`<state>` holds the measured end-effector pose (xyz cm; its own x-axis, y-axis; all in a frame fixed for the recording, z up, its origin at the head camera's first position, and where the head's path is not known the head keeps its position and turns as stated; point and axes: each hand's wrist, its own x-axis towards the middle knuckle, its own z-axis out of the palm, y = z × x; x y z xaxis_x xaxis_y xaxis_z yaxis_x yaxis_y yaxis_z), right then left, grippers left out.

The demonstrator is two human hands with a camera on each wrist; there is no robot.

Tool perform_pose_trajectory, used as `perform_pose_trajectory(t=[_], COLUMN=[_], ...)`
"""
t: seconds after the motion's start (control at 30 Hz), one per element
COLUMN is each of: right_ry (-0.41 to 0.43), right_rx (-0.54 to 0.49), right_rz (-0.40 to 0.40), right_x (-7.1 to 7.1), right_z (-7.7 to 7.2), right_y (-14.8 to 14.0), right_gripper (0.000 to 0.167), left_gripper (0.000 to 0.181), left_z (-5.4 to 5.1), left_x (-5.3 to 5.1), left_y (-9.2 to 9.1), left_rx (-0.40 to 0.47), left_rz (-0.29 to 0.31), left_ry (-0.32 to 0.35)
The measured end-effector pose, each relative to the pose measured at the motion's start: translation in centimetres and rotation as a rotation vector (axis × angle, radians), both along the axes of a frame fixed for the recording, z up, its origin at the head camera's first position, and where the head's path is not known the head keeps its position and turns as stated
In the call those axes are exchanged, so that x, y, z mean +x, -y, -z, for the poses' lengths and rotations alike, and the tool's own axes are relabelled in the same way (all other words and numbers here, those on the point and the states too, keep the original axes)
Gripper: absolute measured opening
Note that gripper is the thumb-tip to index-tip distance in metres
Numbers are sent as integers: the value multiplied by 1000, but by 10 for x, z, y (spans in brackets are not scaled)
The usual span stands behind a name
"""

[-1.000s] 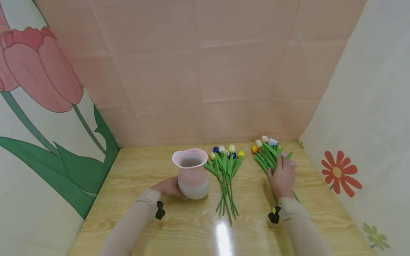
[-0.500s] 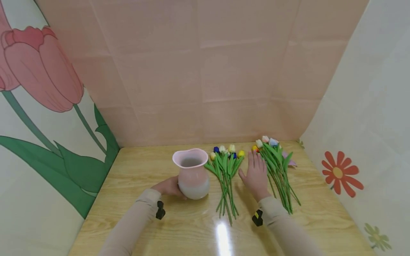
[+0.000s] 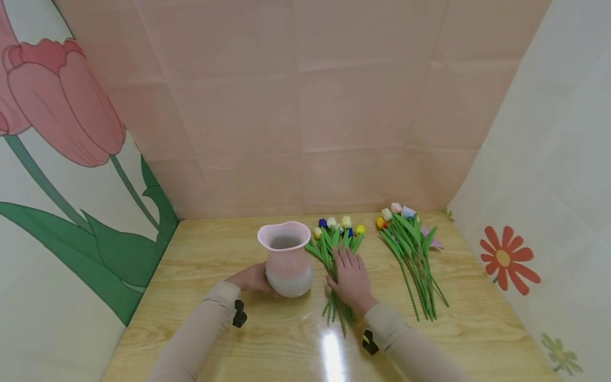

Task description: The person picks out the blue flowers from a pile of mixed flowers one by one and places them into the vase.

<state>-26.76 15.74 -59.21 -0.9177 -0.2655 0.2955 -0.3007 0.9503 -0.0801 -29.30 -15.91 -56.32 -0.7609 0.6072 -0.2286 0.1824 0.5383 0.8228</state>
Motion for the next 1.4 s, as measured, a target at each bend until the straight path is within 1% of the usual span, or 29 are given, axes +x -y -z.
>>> perform_pose_trajectory(t=[0.1, 0.2, 0.3, 0.43, 0.53, 0.67, 0.73, 0.83, 0.97, 1.03, 1.13, 1.23, 1.4], right_ry=[18, 3, -1, -16, -47, -87, -94, -82, -40, -26, -13, -34, -70], right_rx=[17, 26, 13, -15, -24, -15, -8, -3, -13, -22, -39, -49, -123], right_rz=[-14, -21, -17, -9, 3, 29, 40, 55, 66, 68, 73, 78, 77], right_x=[4, 5, 4, 5, 4, 2, 1, 0, -2, -2, -2, -3, -5], right_z=[7, 12, 17, 16, 16, 18, 18, 18, 16, 13, 7, 0, -15], right_y=[5, 7, 8, 11, 14, 17, 19, 21, 23, 24, 26, 28, 31], right_gripper=[69, 52, 41, 38, 34, 31, 30, 28, 29, 29, 26, 20, 16], left_gripper=[92, 93, 93, 92, 92, 91, 89, 88, 89, 89, 90, 92, 93], left_z=[1, 1, 0, 0, 0, 1, 1, 2, 2, 3, 3, 4, 2], left_x=[0, 0, 0, -1, -1, 0, 0, -1, 0, 0, 0, -1, -1], left_y=[0, -1, -1, 0, 0, 0, 0, 0, 1, 1, 1, 1, 1], left_rx=[0, -1, -4, -13, -14, -13, -5, 7, 16, 18, 15, 12, 1], left_rz=[-2, -3, -4, -5, -3, 0, 0, 7, 5, 5, 10, 17, 5], left_ry=[-9, -14, -10, -9, -12, -17, -23, -38, -30, -21, -26, -29, -21])
